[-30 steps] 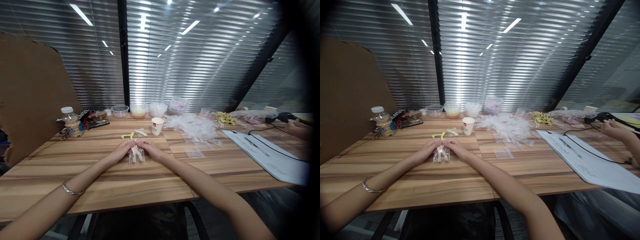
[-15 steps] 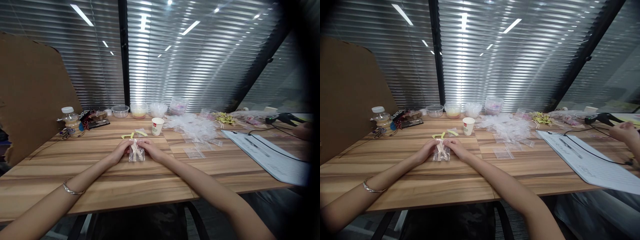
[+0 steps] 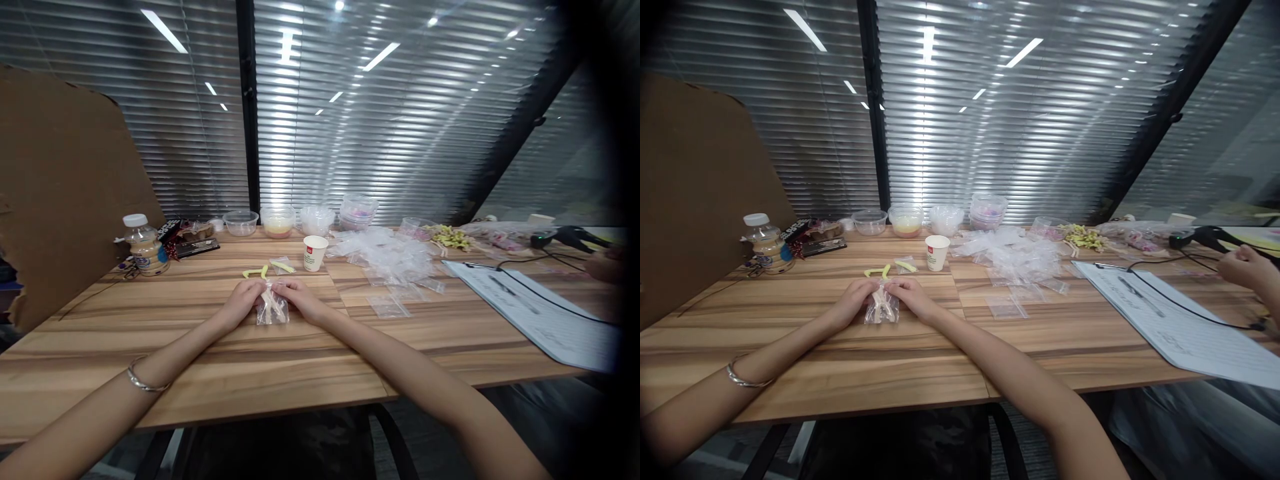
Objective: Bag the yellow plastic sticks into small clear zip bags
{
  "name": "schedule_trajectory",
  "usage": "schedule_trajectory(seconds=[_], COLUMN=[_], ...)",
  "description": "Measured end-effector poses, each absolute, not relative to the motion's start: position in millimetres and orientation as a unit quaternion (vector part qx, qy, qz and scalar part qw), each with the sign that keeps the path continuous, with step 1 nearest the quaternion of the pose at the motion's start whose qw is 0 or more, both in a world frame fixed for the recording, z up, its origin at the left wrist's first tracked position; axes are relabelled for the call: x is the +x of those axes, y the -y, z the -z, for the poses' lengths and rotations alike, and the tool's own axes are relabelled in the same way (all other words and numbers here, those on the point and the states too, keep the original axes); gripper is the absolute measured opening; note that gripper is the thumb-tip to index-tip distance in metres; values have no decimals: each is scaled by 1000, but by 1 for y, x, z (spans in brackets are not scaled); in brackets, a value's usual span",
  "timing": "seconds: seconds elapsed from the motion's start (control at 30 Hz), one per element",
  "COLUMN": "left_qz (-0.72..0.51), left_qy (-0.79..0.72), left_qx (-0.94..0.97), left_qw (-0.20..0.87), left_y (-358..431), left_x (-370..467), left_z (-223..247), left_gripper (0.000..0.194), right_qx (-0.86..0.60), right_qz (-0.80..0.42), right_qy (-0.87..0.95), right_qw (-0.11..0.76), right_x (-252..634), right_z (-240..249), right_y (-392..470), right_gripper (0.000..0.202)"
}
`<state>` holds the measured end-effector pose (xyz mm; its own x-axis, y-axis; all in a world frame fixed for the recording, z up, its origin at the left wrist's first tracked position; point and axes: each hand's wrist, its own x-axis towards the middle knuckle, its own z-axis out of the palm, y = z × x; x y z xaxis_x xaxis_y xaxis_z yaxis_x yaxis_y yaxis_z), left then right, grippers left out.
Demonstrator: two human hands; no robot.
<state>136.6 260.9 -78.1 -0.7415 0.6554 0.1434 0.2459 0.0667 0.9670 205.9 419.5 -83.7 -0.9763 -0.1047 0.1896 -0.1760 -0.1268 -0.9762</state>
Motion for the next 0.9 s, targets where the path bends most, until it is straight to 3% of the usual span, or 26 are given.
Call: schedule_trajectory(seconds=[0.37,0.67,0.9], left_qz=[-639,-617,-621], left_qy=[-663,-692,-664], left_qx=[331,374,416], left_qw=[205,17,14], left_y=[-267,-261,-257], left_x=[136,134,137], left_z=[82,71,68], left_gripper=[33,24,22], right_qx=[59,121,132], right_qz=[-745,-599,-557], right_qy=[659,756,774], right_qw=[84,234,271], right_x=[200,212,216], right_z=[91,79,77], right_y=[-422,-418,-418], right_gripper=[32,26,27])
